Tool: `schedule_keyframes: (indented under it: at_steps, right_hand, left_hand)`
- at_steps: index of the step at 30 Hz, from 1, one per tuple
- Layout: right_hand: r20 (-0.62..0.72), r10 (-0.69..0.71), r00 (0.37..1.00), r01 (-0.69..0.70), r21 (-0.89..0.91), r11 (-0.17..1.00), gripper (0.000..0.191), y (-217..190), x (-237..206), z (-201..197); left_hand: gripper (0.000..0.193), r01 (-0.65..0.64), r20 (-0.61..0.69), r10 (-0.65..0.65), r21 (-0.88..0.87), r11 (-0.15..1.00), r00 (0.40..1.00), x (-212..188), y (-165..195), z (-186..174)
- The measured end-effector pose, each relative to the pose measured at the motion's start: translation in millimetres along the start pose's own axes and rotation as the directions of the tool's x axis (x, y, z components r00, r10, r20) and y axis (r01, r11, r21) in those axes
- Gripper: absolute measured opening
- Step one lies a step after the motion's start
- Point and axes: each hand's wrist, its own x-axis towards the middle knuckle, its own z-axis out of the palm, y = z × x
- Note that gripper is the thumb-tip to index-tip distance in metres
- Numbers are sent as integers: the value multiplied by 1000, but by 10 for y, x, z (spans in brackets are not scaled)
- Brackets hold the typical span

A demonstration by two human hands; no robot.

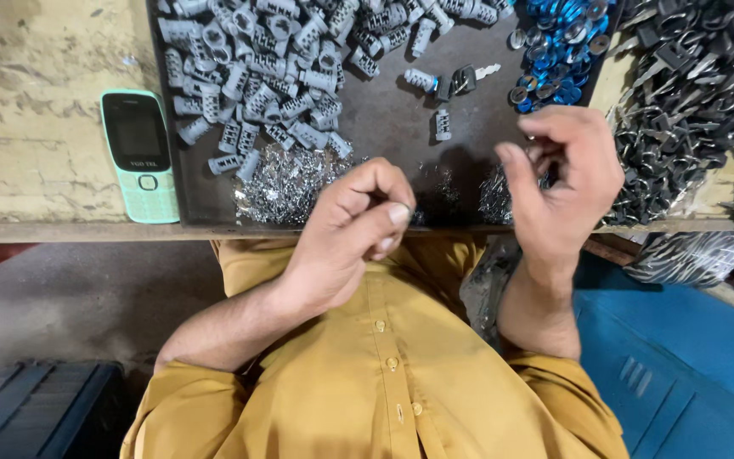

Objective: The person picks small metal pins and springs from a tray and inserts them by hand into lock cylinder plugs, pressing each part into place and setting finished cylinders on the workbench among keys and loose parts.

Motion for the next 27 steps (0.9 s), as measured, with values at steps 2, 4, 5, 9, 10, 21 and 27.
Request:
schedule_keyframes:
  at_steps: [2,4,5,9,10,21,27]
  right_hand:
    - [82,-123,989,137,-188,973,28,-67,154,12]
    - [207,-241,948,295,-288,911,33,-152,217,129]
    - [209,-222,953,278,-300,912,31,-199,229,139]
    - [145,-118,982,154,-267,951,35,-406,191,-52]
    - [113,-72,991,98,-235,967,40,-474,102,-147]
    - [107,234,966,-224,795,564,22,18,-1189,-199]
    - [123,130,984,-178,749,638,16,22,-1229,-177]
  left_hand:
    - [6,-31,-30,31,6,1000,999,-27,72,20]
    - [7,-16,-36,17,15,1000,999,-65,103,61]
    - [7,-7,-39,8,19,1000,999,-89,111,85]
    - [7,-26,-36,29,91,996,999,-180,95,211]
    - [8,-25,-32,28,99,995,999,-213,82,240]
    - [13,108,42,-111,78,991,993,-373,-693,408]
    - [13,90,22,-92,78,993,995,-411,-730,398]
